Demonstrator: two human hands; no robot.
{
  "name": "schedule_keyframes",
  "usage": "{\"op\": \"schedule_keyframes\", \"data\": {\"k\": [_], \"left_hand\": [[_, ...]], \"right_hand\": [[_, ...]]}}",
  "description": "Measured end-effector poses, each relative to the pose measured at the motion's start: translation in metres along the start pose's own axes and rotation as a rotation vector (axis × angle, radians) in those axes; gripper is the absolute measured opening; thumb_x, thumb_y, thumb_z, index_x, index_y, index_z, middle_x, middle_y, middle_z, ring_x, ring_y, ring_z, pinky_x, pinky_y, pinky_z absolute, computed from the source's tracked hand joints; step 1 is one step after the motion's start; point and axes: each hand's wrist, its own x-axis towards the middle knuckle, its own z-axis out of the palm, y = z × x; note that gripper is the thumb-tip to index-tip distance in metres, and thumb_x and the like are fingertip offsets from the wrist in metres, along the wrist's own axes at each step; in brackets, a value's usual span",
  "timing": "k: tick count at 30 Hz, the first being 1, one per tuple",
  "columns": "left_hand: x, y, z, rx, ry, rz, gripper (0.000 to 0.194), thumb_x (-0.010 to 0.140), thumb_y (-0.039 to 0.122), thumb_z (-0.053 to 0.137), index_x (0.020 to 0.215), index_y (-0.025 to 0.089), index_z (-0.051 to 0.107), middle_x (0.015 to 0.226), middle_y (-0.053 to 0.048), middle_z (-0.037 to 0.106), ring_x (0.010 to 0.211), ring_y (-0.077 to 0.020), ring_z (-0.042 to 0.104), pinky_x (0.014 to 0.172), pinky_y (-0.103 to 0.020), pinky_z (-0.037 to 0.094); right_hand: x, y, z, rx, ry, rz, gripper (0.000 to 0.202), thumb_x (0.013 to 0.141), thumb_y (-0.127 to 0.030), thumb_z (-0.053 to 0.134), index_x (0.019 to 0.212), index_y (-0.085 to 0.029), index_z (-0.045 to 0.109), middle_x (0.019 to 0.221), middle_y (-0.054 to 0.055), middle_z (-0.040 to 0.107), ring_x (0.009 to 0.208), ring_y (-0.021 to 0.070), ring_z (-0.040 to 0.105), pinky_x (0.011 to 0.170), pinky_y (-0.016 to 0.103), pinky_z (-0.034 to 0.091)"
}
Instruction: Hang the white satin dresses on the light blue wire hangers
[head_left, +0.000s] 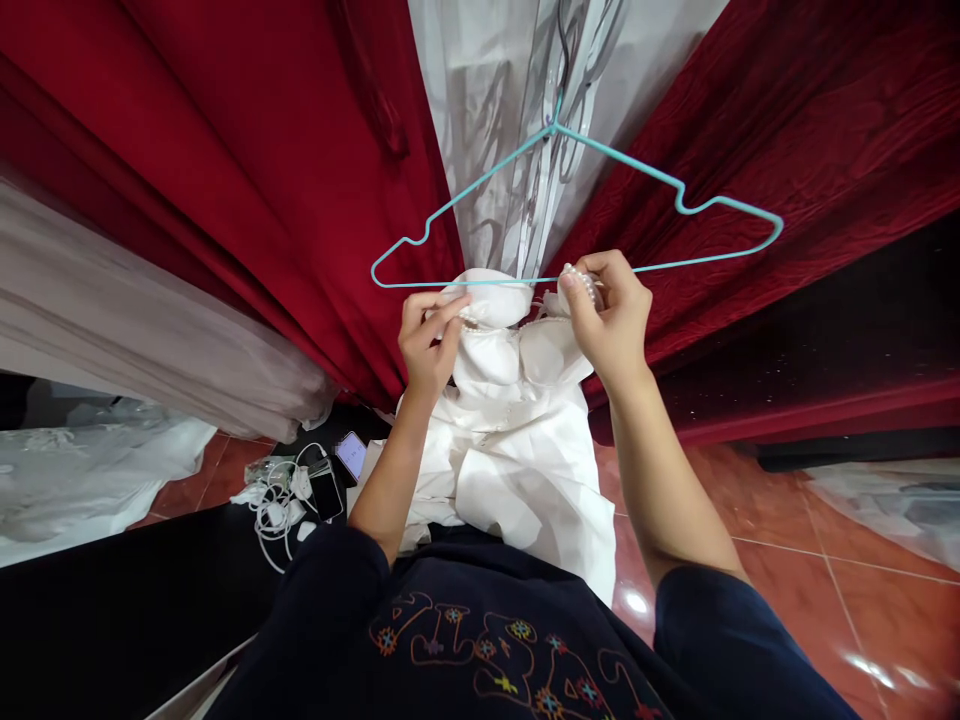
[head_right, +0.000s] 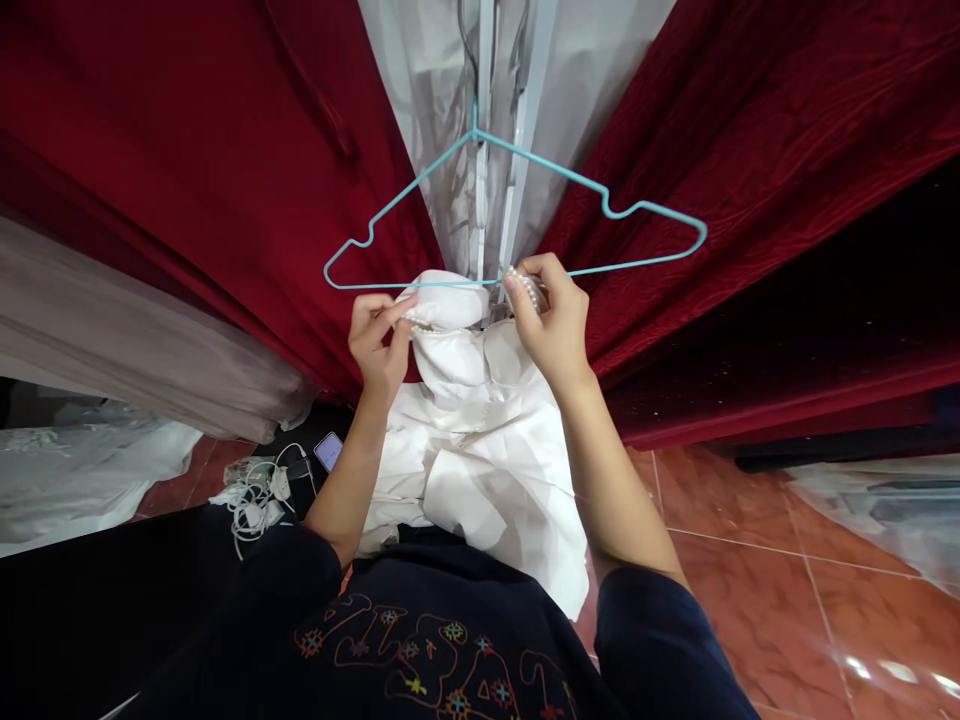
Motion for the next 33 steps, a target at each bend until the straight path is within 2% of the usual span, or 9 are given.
{"op": "schedule_keyframes", "data": {"k": [4, 7, 13, 16, 19, 22, 24, 27, 33], "left_hand": [[-0.012, -0.028, -0.025, -0.069, 0.129, -0.402, 0.022, 0.095, 0.036, 0.072, 0.102, 0.019, 0.085, 0.095, -0.005, 0.078, 0.088, -0.0168, 0.073, 0.082, -0.028, 0.058], [0.008, -0.054, -0.044, -0.096, 0.254, -0.569, 0.018, 0.086, 0.030, 0.071, 0.096, 0.018, 0.081, 0.091, -0.003, 0.079, 0.083, -0.0162, 0.073, 0.079, -0.027, 0.058], [0.102, -0.088, -0.074, -0.073, 0.345, -0.343, 0.011, 0.098, 0.024, 0.079, 0.104, 0.018, 0.073, 0.079, 0.006, 0.065, 0.069, -0.0054, 0.052, 0.068, -0.027, 0.045], [0.144, -0.086, -0.067, -0.050, 0.160, -0.287, 0.014, 0.107, 0.026, 0.078, 0.107, 0.019, 0.065, 0.068, 0.009, 0.049, 0.069, -0.0041, 0.046, 0.071, -0.026, 0.042], [0.164, -0.070, -0.045, -0.074, 0.019, -0.267, 0.020, 0.107, 0.033, 0.079, 0.106, 0.021, 0.065, 0.063, 0.010, 0.041, 0.064, -0.0050, 0.045, 0.067, -0.026, 0.042], [0.164, -0.053, -0.023, -0.141, -0.102, -0.299, 0.034, 0.094, 0.045, 0.092, 0.108, 0.024, 0.070, 0.068, 0.008, 0.056, 0.068, -0.0077, 0.058, 0.069, -0.028, 0.051], [0.157, -0.045, -0.015, -0.215, -0.185, -0.310, 0.048, 0.085, 0.059, 0.095, 0.114, 0.028, 0.072, 0.088, 0.004, 0.072, 0.086, -0.0130, 0.070, 0.082, -0.033, 0.060], [0.140, -0.040, -0.010, -0.298, -0.160, -0.240, 0.057, 0.087, 0.080, 0.079, 0.118, 0.033, 0.073, 0.117, 0.001, 0.078, 0.111, -0.0184, 0.073, 0.106, -0.041, 0.062], [0.110, -0.060, -0.003, -0.357, -0.030, -0.163, 0.039, 0.098, 0.065, 0.071, 0.119, 0.032, 0.071, 0.126, -0.002, 0.075, 0.128, -0.0252, 0.072, 0.120, -0.047, 0.056]], "right_hand": [[0.000, 0.002, -0.002, 0.026, -0.020, 0.013, 0.042, 0.102, -0.063, 0.065, 0.097, -0.021, 0.062, 0.085, -0.002, 0.060, 0.070, 0.0099, 0.053, 0.067, 0.028, 0.043], [0.001, 0.002, -0.006, 0.019, -0.029, 0.019, 0.041, 0.102, -0.062, 0.066, 0.098, -0.022, 0.063, 0.085, -0.002, 0.060, 0.070, 0.0098, 0.054, 0.068, 0.028, 0.043], [-0.001, -0.009, -0.014, 0.005, -0.068, 0.020, 0.040, 0.102, -0.061, 0.068, 0.097, -0.021, 0.065, 0.083, -0.002, 0.061, 0.069, 0.0107, 0.053, 0.067, 0.029, 0.041], [-0.001, -0.015, -0.014, -0.003, -0.072, 0.026, 0.042, 0.101, -0.063, 0.067, 0.096, -0.021, 0.065, 0.083, -0.001, 0.063, 0.070, 0.0114, 0.054, 0.068, 0.029, 0.042], [-0.001, -0.018, -0.013, -0.025, -0.075, 0.013, 0.042, 0.102, -0.063, 0.066, 0.095, -0.021, 0.065, 0.085, 0.000, 0.065, 0.074, 0.0130, 0.057, 0.072, 0.030, 0.045], [-0.002, -0.018, -0.013, -0.048, -0.068, -0.002, 0.042, 0.102, -0.062, 0.065, 0.095, -0.021, 0.064, 0.085, 0.000, 0.067, 0.077, 0.0141, 0.059, 0.075, 0.031, 0.046], [-0.002, -0.016, -0.013, -0.054, -0.066, -0.004, 0.041, 0.102, -0.062, 0.065, 0.095, -0.022, 0.064, 0.085, 0.000, 0.066, 0.076, 0.0141, 0.059, 0.075, 0.031, 0.046], [-0.003, -0.012, -0.012, -0.043, -0.062, 0.003, 0.040, 0.103, -0.062, 0.064, 0.096, -0.022, 0.064, 0.086, 0.000, 0.066, 0.077, 0.0144, 0.059, 0.076, 0.031, 0.046], [-0.003, -0.007, -0.010, -0.049, -0.026, 0.006, 0.039, 0.103, -0.060, 0.064, 0.098, -0.022, 0.064, 0.088, 0.001, 0.067, 0.078, 0.0144, 0.059, 0.076, 0.031, 0.047]]}}
